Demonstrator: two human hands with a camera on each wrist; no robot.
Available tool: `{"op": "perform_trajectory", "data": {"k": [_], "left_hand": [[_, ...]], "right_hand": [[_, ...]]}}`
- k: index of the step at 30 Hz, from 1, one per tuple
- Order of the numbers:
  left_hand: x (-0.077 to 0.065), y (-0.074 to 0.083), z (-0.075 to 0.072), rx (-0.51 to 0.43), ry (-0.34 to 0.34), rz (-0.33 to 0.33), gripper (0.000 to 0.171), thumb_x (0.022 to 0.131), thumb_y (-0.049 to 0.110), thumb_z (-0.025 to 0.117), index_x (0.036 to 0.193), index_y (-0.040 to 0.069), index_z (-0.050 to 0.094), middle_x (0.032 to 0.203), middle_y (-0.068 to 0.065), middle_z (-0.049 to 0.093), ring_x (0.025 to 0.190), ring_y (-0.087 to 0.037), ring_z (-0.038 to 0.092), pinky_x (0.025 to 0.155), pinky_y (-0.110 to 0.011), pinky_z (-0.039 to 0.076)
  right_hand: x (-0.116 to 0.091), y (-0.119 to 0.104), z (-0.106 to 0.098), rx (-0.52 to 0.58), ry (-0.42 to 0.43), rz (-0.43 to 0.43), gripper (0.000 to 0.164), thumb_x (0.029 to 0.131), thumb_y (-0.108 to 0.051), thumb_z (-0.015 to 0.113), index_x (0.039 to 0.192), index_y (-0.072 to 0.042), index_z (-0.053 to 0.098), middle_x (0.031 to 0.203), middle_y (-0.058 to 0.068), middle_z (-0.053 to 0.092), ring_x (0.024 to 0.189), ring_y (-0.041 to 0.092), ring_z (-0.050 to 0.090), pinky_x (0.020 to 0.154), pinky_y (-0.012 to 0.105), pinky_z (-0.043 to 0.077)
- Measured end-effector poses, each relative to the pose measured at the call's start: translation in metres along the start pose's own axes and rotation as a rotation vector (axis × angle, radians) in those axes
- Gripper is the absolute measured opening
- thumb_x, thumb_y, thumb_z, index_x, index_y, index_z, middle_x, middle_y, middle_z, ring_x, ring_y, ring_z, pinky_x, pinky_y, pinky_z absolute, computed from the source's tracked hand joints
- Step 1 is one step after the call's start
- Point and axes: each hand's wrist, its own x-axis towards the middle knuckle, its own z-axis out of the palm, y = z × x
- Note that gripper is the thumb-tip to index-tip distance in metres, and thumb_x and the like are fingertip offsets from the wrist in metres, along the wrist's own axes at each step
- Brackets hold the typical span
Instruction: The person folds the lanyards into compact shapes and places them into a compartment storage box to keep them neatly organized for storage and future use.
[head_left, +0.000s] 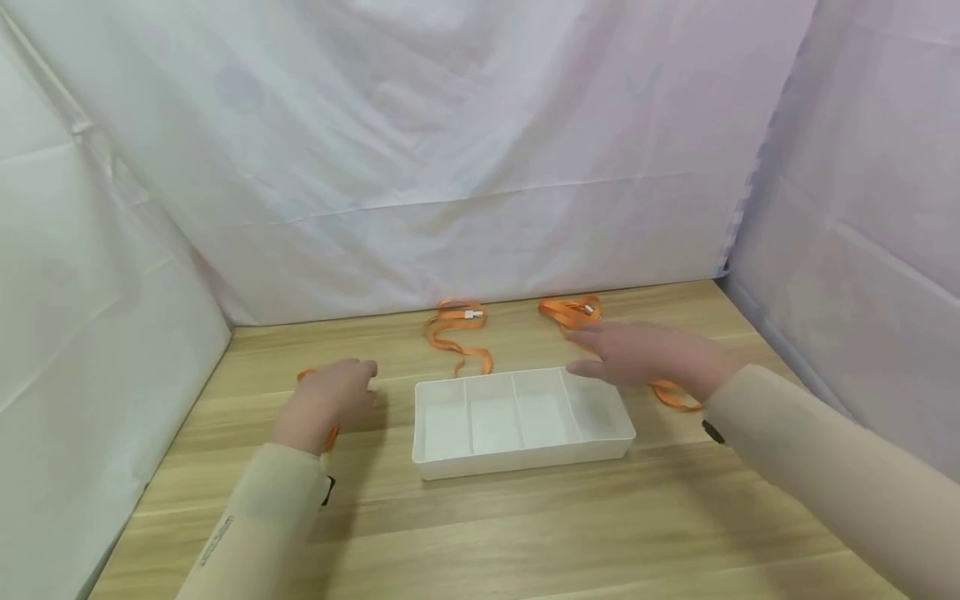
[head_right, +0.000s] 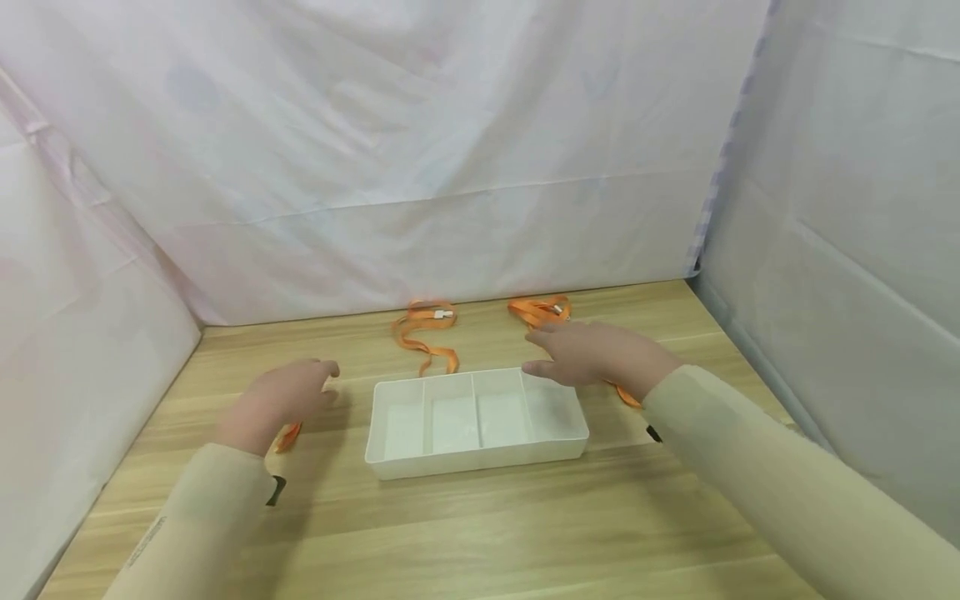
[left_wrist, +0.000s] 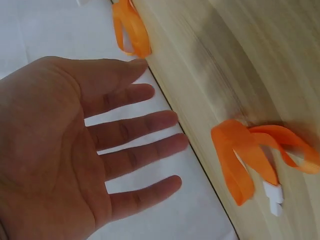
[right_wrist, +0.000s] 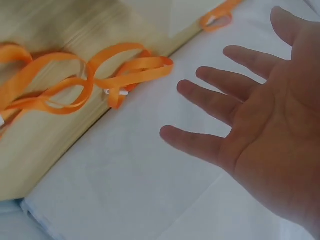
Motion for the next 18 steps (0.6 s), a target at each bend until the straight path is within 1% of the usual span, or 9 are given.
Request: {"op": "perform_trajectory", "data": {"k": [4, 8, 11, 15, 17, 18], "left_hand": [[0.018, 0.008, -0.003, 0.005, 0.010, 0.054, 0.039, 0.105, 0.021, 0.059, 0.141, 0.005, 0.062, 0.141, -0.018, 0.067, 0.131, -0.042, 0.064, 0.105, -0.062, 0.054], [0.042, 0.016, -0.006, 0.009, 0.011, 0.092, 0.040, 0.108, 0.025, 0.057, 0.143, 0.006, 0.061, 0.146, -0.016, 0.065, 0.136, -0.040, 0.062, 0.110, -0.062, 0.051], [0.061, 0.020, -0.005, -0.012, 0.010, 0.108, 0.044, 0.110, 0.027, 0.056, 0.150, 0.009, 0.056, 0.155, -0.014, 0.059, 0.143, -0.039, 0.057, 0.116, -0.062, 0.047], [0.080, 0.026, -0.001, -0.031, 0.007, 0.149, 0.052, 0.111, 0.023, 0.050, 0.162, 0.012, 0.043, 0.169, -0.017, 0.041, 0.153, -0.045, 0.043, 0.122, -0.064, 0.041], [0.087, 0.029, 0.000, -0.031, 0.009, 0.167, 0.055, 0.111, 0.020, 0.047, 0.165, 0.013, 0.038, 0.173, -0.017, 0.034, 0.156, -0.047, 0.037, 0.123, -0.065, 0.039], [0.090, 0.030, 0.002, -0.023, 0.010, 0.180, 0.056, 0.111, 0.019, 0.046, 0.166, 0.014, 0.036, 0.174, -0.017, 0.031, 0.158, -0.048, 0.033, 0.124, -0.065, 0.037]], "right_hand": [[0.024, -0.007, -0.005, -0.075, -0.046, -0.041, 0.065, 0.113, -0.048, 0.045, 0.165, -0.009, 0.037, 0.172, 0.020, 0.034, 0.157, 0.047, 0.035, 0.127, 0.067, 0.031], [0.050, -0.017, -0.016, -0.172, -0.042, -0.073, 0.060, 0.114, -0.040, 0.047, 0.162, -0.005, 0.041, 0.168, 0.021, 0.042, 0.156, 0.043, 0.040, 0.127, 0.062, 0.033], [0.069, -0.030, -0.021, -0.237, -0.050, -0.099, 0.058, 0.112, -0.037, 0.052, 0.162, -0.008, 0.042, 0.167, 0.017, 0.045, 0.155, 0.038, 0.044, 0.128, 0.056, 0.036], [0.089, -0.049, -0.017, -0.304, -0.096, -0.175, 0.055, 0.110, -0.024, 0.058, 0.162, -0.013, 0.044, 0.169, 0.012, 0.043, 0.157, 0.034, 0.042, 0.129, 0.051, 0.037], [0.097, -0.059, -0.014, -0.329, -0.102, -0.218, 0.053, 0.111, -0.017, 0.056, 0.162, -0.017, 0.044, 0.169, 0.011, 0.044, 0.157, 0.033, 0.043, 0.128, 0.051, 0.038], [0.102, -0.064, -0.013, -0.349, -0.098, -0.234, 0.053, 0.111, -0.015, 0.055, 0.163, -0.020, 0.044, 0.168, 0.010, 0.045, 0.156, 0.032, 0.045, 0.127, 0.051, 0.040]]}}
